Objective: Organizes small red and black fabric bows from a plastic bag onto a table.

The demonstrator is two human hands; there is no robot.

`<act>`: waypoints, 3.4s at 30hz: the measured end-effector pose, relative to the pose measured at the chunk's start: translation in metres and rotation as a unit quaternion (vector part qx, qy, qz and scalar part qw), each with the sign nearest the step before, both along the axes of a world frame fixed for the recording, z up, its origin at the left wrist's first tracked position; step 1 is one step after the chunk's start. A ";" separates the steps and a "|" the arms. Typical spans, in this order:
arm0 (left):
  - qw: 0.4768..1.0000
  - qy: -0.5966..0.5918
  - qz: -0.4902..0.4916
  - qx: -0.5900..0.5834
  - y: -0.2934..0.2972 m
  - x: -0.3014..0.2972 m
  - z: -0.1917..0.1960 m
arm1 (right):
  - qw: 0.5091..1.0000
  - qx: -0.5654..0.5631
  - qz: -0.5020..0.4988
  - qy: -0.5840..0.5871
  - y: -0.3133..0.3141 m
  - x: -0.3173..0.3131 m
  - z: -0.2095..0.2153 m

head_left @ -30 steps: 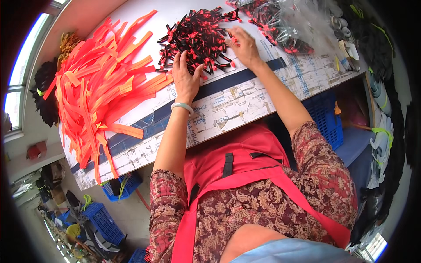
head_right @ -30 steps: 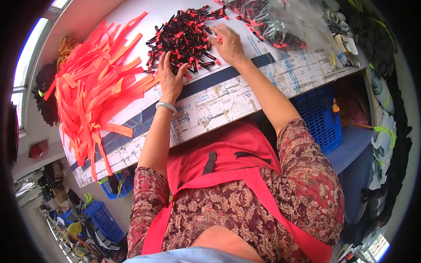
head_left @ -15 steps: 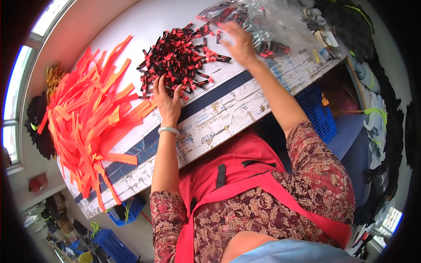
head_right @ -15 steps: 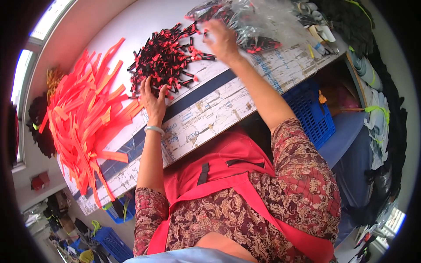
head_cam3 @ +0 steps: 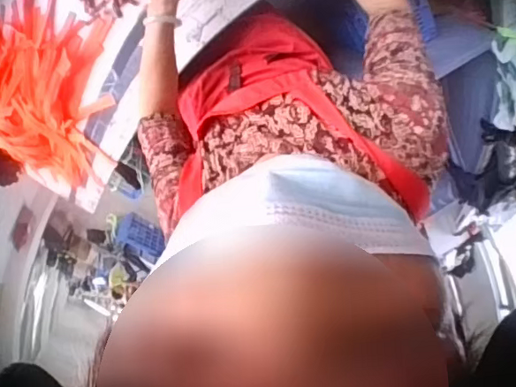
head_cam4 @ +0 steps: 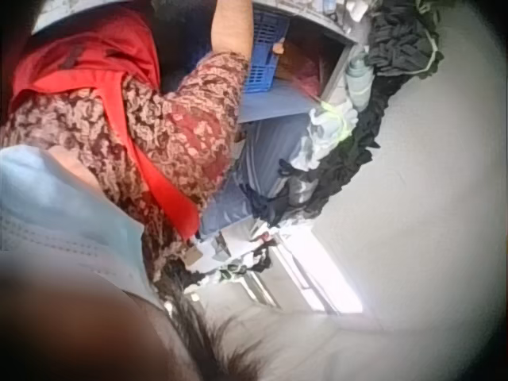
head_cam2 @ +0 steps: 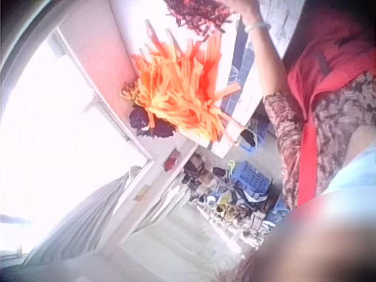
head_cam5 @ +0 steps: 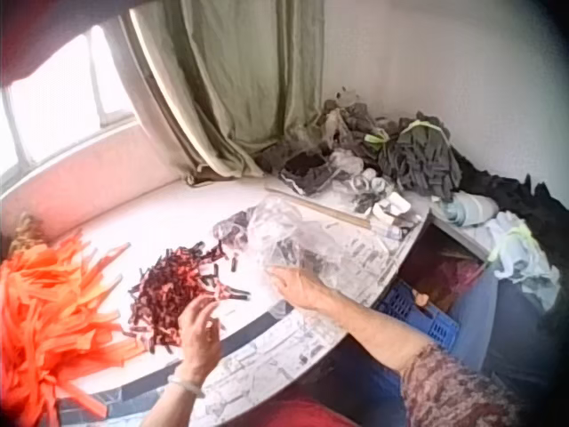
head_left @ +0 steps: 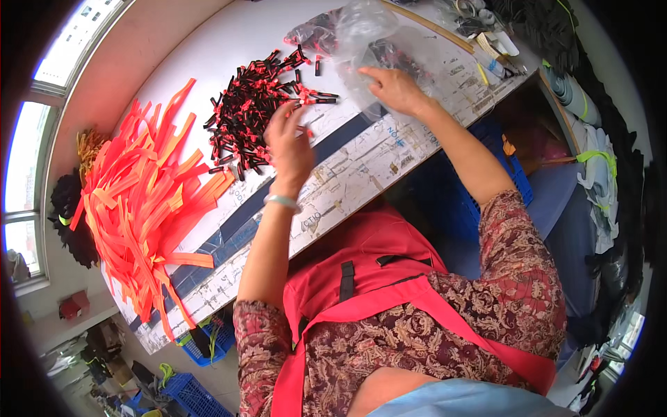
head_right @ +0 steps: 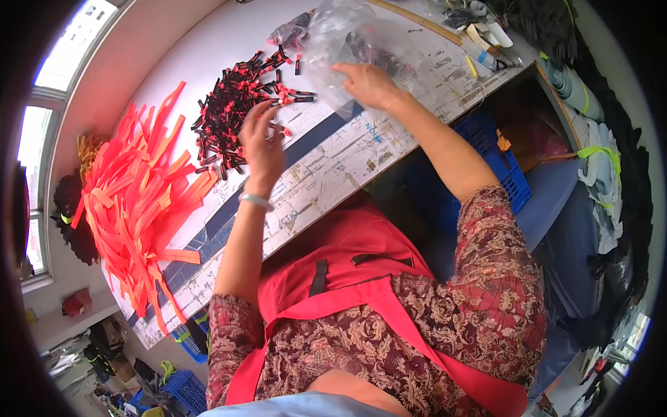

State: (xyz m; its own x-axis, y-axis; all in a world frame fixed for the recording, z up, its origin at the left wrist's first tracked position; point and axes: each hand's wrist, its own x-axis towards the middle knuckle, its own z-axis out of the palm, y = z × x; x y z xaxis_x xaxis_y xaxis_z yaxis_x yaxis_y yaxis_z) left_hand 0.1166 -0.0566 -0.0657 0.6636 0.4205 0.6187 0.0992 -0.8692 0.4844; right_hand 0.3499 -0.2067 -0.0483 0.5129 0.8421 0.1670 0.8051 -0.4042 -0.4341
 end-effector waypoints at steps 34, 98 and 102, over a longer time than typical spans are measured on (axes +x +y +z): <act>0.862 0.153 -0.133 -0.465 0.042 0.137 0.019 | 0.929 0.152 0.023 0.335 -0.006 0.062 0.037; 0.694 0.096 -0.260 -0.664 -0.095 0.028 0.011 | 0.992 -0.109 -0.036 0.046 -0.047 0.036 -0.029; 0.674 0.077 -0.249 -0.691 -0.092 0.015 0.009 | 0.915 -0.119 -0.072 0.378 -0.046 0.055 -0.005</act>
